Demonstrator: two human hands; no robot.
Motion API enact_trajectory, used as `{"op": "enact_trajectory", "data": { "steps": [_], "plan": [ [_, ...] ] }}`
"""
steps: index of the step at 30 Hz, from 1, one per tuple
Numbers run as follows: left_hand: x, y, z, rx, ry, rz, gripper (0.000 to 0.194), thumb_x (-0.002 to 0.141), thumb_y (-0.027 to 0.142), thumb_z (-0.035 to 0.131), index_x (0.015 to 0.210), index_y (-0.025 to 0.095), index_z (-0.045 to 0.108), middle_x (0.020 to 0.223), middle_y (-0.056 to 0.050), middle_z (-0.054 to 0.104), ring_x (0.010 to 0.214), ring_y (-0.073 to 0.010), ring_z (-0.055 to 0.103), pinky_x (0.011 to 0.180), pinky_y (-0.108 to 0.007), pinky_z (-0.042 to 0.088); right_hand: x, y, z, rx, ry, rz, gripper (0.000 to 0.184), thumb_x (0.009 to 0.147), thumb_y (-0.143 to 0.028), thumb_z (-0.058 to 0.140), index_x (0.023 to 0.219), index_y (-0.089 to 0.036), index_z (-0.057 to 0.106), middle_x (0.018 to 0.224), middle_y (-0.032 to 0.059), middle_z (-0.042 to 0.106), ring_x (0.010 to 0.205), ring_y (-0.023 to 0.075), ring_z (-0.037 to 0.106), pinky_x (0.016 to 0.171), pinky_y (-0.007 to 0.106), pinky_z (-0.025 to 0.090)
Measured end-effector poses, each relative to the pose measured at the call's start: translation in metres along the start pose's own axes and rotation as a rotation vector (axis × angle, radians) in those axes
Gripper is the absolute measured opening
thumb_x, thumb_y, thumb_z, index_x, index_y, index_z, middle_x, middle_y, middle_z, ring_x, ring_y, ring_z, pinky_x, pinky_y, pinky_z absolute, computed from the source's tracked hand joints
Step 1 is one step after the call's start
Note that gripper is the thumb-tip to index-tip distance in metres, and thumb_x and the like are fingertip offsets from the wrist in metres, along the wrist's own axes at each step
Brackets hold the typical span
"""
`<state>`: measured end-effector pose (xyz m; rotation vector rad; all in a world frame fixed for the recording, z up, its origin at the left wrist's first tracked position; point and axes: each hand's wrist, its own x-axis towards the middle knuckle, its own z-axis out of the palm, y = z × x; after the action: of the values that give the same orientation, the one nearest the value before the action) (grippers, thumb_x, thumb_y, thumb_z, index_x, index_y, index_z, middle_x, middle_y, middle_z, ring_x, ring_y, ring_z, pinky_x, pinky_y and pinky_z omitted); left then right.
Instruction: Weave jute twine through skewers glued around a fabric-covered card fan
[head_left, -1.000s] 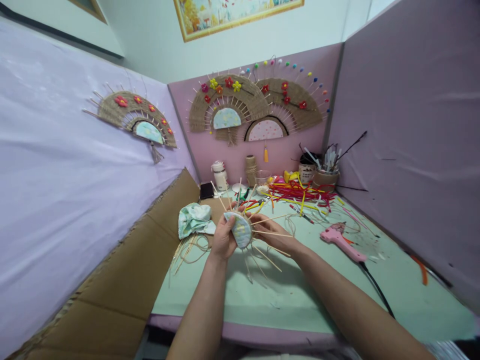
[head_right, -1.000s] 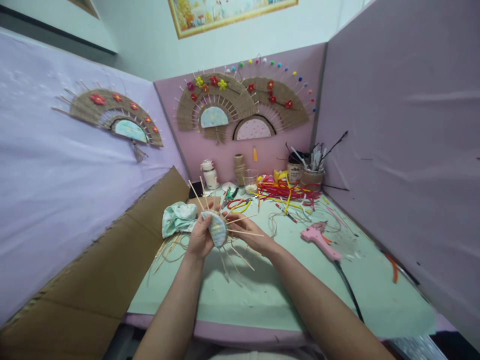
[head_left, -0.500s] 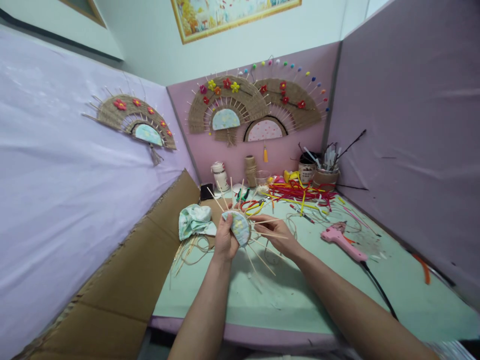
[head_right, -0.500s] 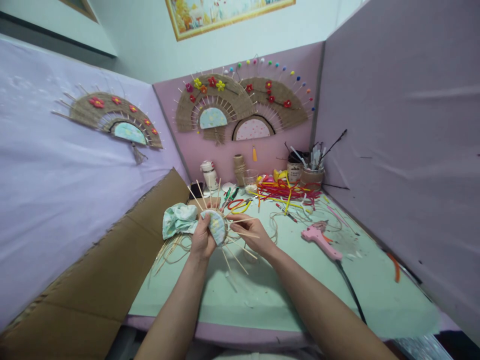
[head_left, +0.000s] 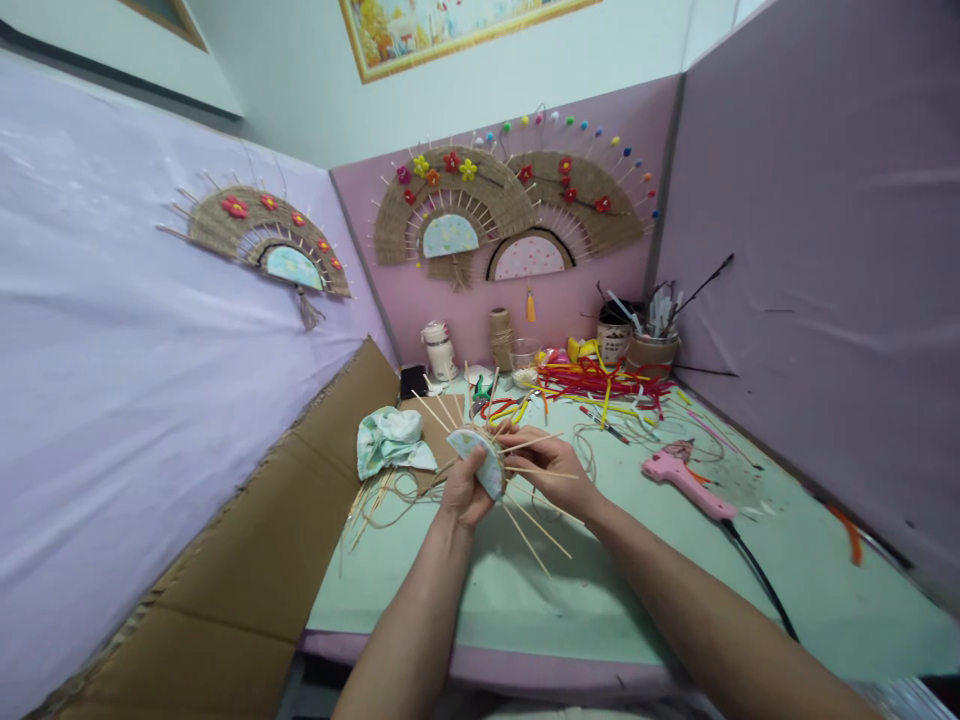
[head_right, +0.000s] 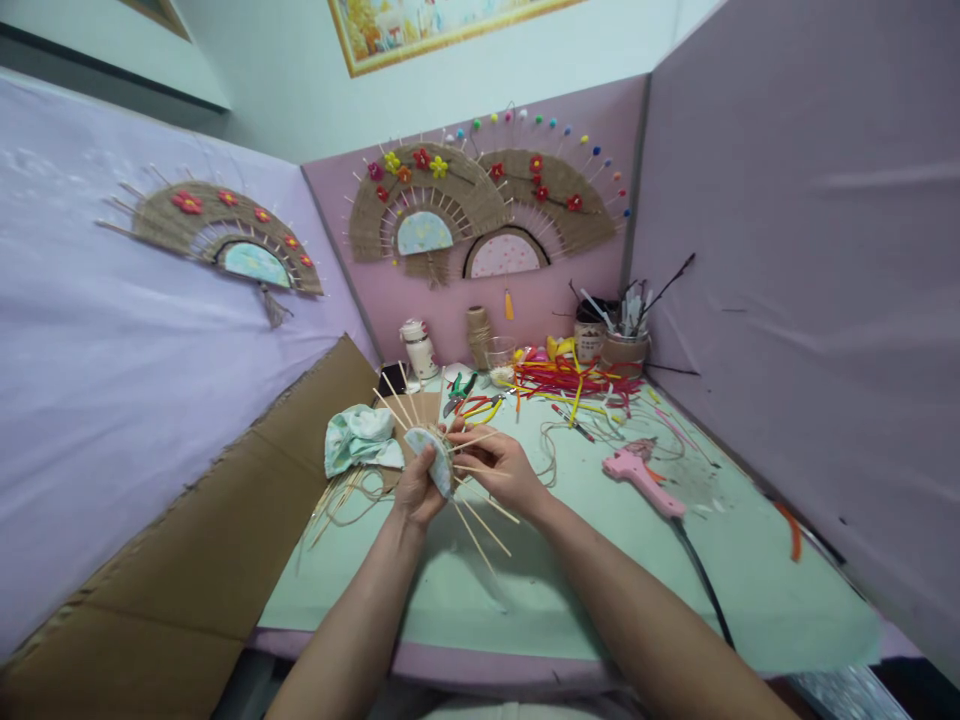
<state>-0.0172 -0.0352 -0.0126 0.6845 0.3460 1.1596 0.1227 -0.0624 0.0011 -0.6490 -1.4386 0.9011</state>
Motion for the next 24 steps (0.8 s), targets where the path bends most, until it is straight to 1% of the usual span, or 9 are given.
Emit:
{"op": "enact_trajectory", "data": {
  "steps": [3,6,10,12,14,16,18,20,24],
  "plan": [
    [-0.001,0.003,-0.002,0.027,-0.025,0.01,0.035,0.06,0.023,0.078,0.091,0.017,0.064,0.094,-0.006,0.069,0.103,-0.0256,0.061,0.092,-0.04,0.047,0.0,0.0,-0.003,-0.011,-0.049,0.032,0.02,0.075,-0.029,0.069,0.094,-0.026,0.074,0.094,0.0059,0.068,0.089,0.021,0.061,0.081,0.035,0.047],
    [-0.002,0.009,-0.001,0.064,-0.062,0.049,0.035,0.058,0.021,0.079,0.089,0.016,0.064,0.089,-0.005,0.068,0.095,-0.0241,0.063,0.092,-0.041,0.046,0.003,-0.002,-0.011,-0.035,-0.076,0.09,0.014,0.075,-0.032,0.068,0.084,-0.023,0.074,0.082,0.0046,0.07,0.076,0.019,0.062,0.071,0.031,0.047],
    [-0.005,0.016,0.0,0.108,-0.074,0.093,0.03,0.06,0.018,0.077,0.087,0.015,0.064,0.087,-0.004,0.066,0.085,-0.019,0.063,0.09,-0.04,0.046,0.01,-0.004,-0.023,-0.122,0.008,0.147,0.014,0.072,-0.035,0.07,0.07,-0.02,0.072,0.067,0.0013,0.066,0.063,0.0148,0.055,0.06,0.027,0.042],
    [-0.006,0.018,-0.001,0.119,-0.064,0.11,0.028,0.061,0.017,0.076,0.087,0.015,0.064,0.087,-0.004,0.066,0.082,-0.0167,0.063,0.086,-0.037,0.047,0.014,-0.003,-0.029,-0.05,0.106,0.179,0.017,0.071,-0.037,0.07,0.072,-0.02,0.07,0.061,-0.001,0.059,0.056,0.0113,0.048,0.052,0.024,0.036],
    [-0.005,0.019,-0.001,0.125,-0.057,0.122,0.029,0.061,0.017,0.076,0.088,0.016,0.064,0.087,-0.003,0.066,0.08,-0.0156,0.063,0.082,-0.035,0.048,0.017,-0.004,-0.034,0.109,0.194,0.209,0.02,0.071,-0.039,0.07,0.076,-0.019,0.069,0.053,-0.0036,0.05,0.049,0.0083,0.039,0.045,0.021,0.028],
    [-0.004,0.02,-0.002,0.134,-0.043,0.131,0.031,0.06,0.017,0.077,0.088,0.016,0.064,0.085,-0.003,0.067,0.078,-0.0151,0.063,0.079,-0.033,0.049,0.019,-0.005,-0.04,0.285,0.25,0.209,0.022,0.071,-0.039,0.07,0.079,-0.019,0.067,0.049,-0.0061,0.04,0.045,0.0065,0.031,0.043,0.021,0.02],
    [-0.003,0.021,-0.002,0.153,-0.021,0.148,0.033,0.059,0.017,0.078,0.088,0.016,0.063,0.084,-0.003,0.067,0.077,-0.0148,0.063,0.077,-0.032,0.049,0.021,-0.007,-0.044,0.406,0.273,0.183,0.021,0.069,-0.036,0.072,0.078,-0.018,0.066,0.048,-0.0073,0.036,0.044,0.0058,0.027,0.043,0.021,0.018],
    [-0.002,0.022,-0.002,0.183,-0.003,0.175,0.033,0.059,0.016,0.078,0.088,0.016,0.063,0.084,-0.003,0.067,0.076,-0.0143,0.063,0.076,-0.03,0.048,0.021,-0.01,-0.046,0.448,0.278,0.147,0.019,0.069,-0.034,0.072,0.078,-0.018,0.065,0.047,-0.0077,0.034,0.044,0.0055,0.026,0.043,0.021,0.018],
    [0.0,0.026,-0.004,0.243,0.043,0.244,0.032,0.062,0.015,0.076,0.091,0.017,0.063,0.086,-0.003,0.068,0.077,-0.0142,0.063,0.073,-0.027,0.048,0.02,-0.011,-0.046,0.394,0.291,0.082,0.017,0.07,-0.032,0.071,0.078,-0.018,0.065,0.05,-0.0062,0.038,0.045,0.0057,0.028,0.044,0.023,0.018]
  ]
}}
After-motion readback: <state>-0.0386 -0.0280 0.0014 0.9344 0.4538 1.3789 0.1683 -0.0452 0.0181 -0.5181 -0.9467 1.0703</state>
